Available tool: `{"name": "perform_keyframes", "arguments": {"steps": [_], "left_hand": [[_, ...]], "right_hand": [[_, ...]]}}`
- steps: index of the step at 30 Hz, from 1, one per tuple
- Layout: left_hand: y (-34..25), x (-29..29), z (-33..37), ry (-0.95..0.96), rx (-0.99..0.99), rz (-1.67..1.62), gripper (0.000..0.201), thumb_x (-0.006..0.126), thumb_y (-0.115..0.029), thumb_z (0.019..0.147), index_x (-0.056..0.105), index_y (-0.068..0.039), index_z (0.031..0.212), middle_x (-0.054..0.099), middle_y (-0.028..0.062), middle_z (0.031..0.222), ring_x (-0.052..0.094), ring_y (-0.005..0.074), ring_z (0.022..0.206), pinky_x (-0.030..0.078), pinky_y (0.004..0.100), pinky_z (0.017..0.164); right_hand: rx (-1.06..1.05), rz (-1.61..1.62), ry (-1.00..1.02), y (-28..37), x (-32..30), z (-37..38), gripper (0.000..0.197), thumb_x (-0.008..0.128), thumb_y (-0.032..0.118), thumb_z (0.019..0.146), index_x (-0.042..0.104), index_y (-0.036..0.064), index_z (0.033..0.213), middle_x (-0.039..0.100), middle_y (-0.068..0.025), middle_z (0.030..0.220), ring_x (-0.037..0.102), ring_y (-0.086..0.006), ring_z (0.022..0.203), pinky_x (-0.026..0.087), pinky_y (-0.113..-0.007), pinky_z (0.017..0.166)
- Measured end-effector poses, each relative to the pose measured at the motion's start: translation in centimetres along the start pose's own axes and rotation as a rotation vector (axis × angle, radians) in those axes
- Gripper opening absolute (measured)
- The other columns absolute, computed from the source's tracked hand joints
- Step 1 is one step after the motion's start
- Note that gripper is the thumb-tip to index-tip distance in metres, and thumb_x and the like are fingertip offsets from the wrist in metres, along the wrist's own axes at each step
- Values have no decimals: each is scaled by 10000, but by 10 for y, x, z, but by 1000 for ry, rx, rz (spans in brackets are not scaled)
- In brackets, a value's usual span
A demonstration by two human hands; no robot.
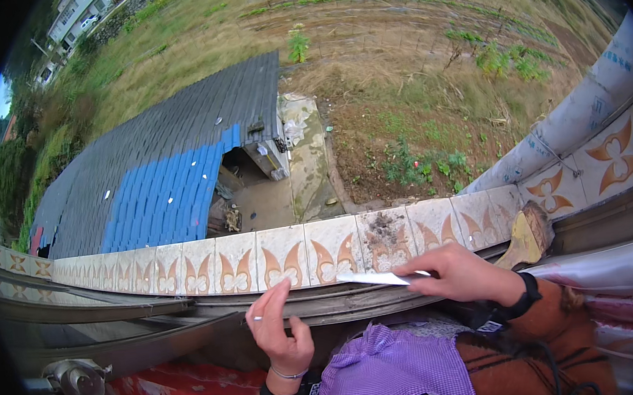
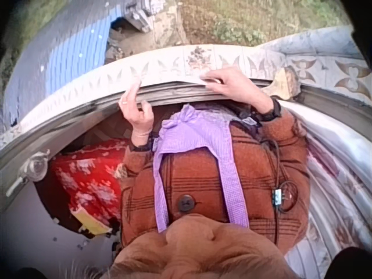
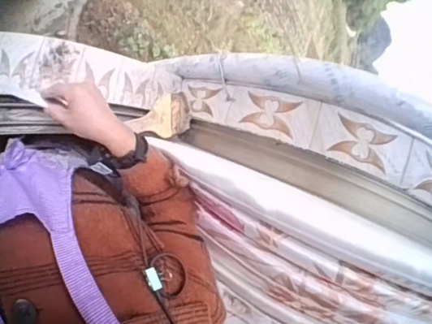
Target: The person cleans a tiled window sill using a brush and a scraper. They first brush the surface to remove loose debris, then use a metal scraper to remove stuck-on material from the sill and track.
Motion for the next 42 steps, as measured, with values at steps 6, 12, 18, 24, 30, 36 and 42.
{"name": "perform_keyframes", "arguments": {"steps": [6, 12, 18, 24, 30, 36, 42], "left_hand": [[28, 15, -30, -32, -62, 244, 445, 537, 48, 697, 628, 38, 1132, 652, 168, 1069, 602, 352, 1070, 411, 470, 957], [35, 20, -33, -33, -72, 217, 451, 537, 52, 693, 622, 53, 1135, 653, 171, 1057, 612, 353, 1049, 413, 471, 943], [36, 20, -32, -34, -75, 203, 456, 537, 53, 701, 621, 50, 1149, 661, 158, 1042, 614, 344, 1048, 414, 467, 940], [14, 12, -16, -6, -1, 195, 502, 538, 61, 700, 610, 46, 1196, 669, 167, 1096, 616, 337, 1076, 413, 455, 951], [0, -10, 0, -39, -3, 23, 564, 530, 79, 685, 595, 50, 1244, 663, 182, 1240, 614, 335, 1119, 398, 449, 993], [27, -7, -24, -18, -80, 196, 512, 520, 85, 698, 621, 48, 1198, 674, 165, 1141, 616, 340, 1064, 436, 450, 940], [27, -9, -49, -92, -88, 205, 479, 519, 88, 712, 621, 44, 1178, 681, 157, 1115, 620, 341, 1047, 444, 446, 924]], "right_hand": [[-52, -242, 14, -3, 23, -8, 286, 670, 214, 873, 711, 70, 1117, 720, -162, 903, 702, -347, 808, 559, -442, 715], [-144, -371, 9, 34, 66, 34, 181, 641, 140, 854, 666, 45, 1007, 681, -176, 755, 692, -364, 686, 553, -462, 594], [-205, -372, -14, 55, 87, 61, 124, 620, 108, 842, 640, 20, 928, 678, -181, 733, 689, -370, 658, 550, -467, 575], [-220, -265, -64, 56, 79, 57, 193, 654, 159, 860, 678, 39, 1010, 682, -172, 762, 694, -358, 708, 556, -455, 622], [-51, 45, -167, 23, 22, 25, 297, 731, 180, 877, 720, 56, 1146, 728, -176, 994, 719, -314, 861, 558, -361, 739], [-105, -213, 20, 25, 19, 13, 324, 705, 195, 872, 702, 69, 1170, 715, -146, 883, 711, -318, 822, 568, -417, 718], [-419, -498, 69, 84, 59, 61, 164, 636, 139, 821, 658, 45, 953, 645, -137, 689, 688, -312, 645, 534, -450, 557]]}}
Point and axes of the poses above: each hand's wrist, its own z-axis towards the middle knuckle, its own x-axis out of the palm, y = z × x, the point moved 9 cm from there along z, towards the middle knuckle
